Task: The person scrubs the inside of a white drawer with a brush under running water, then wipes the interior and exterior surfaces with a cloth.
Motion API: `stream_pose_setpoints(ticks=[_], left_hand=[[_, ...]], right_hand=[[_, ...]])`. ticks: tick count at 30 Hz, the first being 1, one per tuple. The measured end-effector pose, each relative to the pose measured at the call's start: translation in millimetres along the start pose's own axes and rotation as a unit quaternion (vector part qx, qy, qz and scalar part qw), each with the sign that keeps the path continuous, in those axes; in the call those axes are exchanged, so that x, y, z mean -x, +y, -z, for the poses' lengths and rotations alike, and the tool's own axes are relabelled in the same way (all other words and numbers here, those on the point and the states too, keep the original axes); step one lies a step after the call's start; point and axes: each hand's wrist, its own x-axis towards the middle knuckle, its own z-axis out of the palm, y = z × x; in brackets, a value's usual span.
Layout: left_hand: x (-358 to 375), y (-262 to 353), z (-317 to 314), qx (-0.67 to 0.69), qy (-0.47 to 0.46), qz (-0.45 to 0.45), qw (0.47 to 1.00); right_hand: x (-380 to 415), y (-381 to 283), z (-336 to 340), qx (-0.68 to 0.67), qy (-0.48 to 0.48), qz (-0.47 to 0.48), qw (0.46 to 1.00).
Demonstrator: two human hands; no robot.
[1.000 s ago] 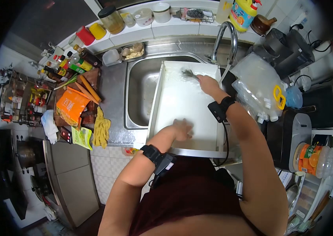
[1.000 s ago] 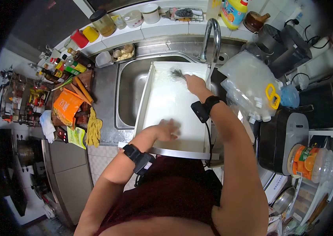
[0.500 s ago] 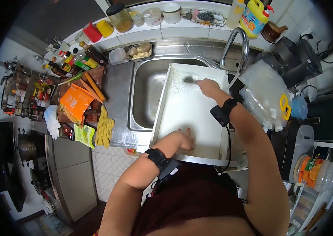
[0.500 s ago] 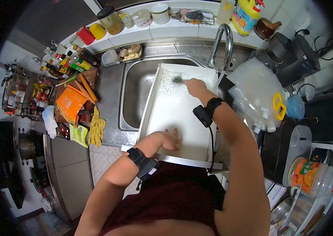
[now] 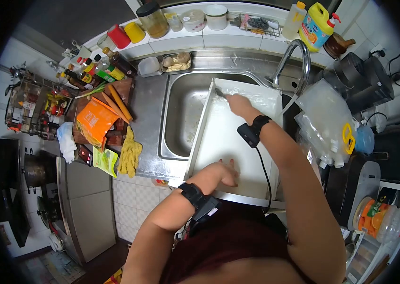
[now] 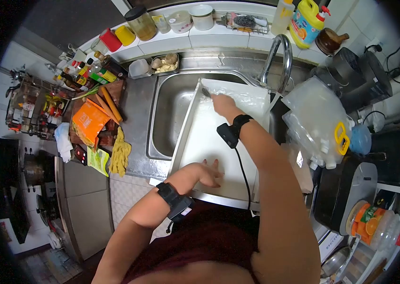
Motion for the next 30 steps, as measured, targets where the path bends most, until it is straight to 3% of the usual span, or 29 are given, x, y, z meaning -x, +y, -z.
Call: stream_pose_setpoints(ticks=[4, 8, 12, 17, 20, 23, 26, 30], left_hand=[[2.4, -0.8, -4.3, 0.025, 0.022, 0.009, 0.999], [4.8, 2.2, 0.6, 0.025, 0.004, 0.012, 1.000], [-4.3, -2.9, -4.0, 0.008, 0.002, 0.015, 1.000], [-13.4, -7.2, -7.5, 0.007, -0.004, 0.008, 1.000], [-17.7, -7.9, -10.1, -0.004, -0.005, 0.013, 1.000], [-10.4, -5.3, -6.1, 0.003, -0.011, 0.017, 1.000], [-4.4, -1.5, 0.4, -0.005, -0.028, 0.008, 1.000], [1.3, 5.9, 4.2, -0.031, -0.027, 0.001, 0.999]], right_hand=[[12.5, 18.0, -1.4, -0.115, 0.034, 0.043, 0.992], [27.9, 10.5, 18.7, -0.204, 0.113, -0.056, 0.971], [11.7, 1.9, -12.1, -0.154, 0.064, 0.018, 0.986], [20.8, 4.3, 17.8, -0.053, -0.004, -0.031, 0.998], [16.0, -2.6, 21.1, -0.004, 0.031, -0.068, 0.997], [24.8, -1.4, -18.0, -0.015, 0.008, 0.015, 1.000], [29.5, 15.6, -3.9, -0.104, 0.003, 0.088, 0.991], [51.4, 0.7, 60.3, -0.127, 0.065, -0.026, 0.989]])
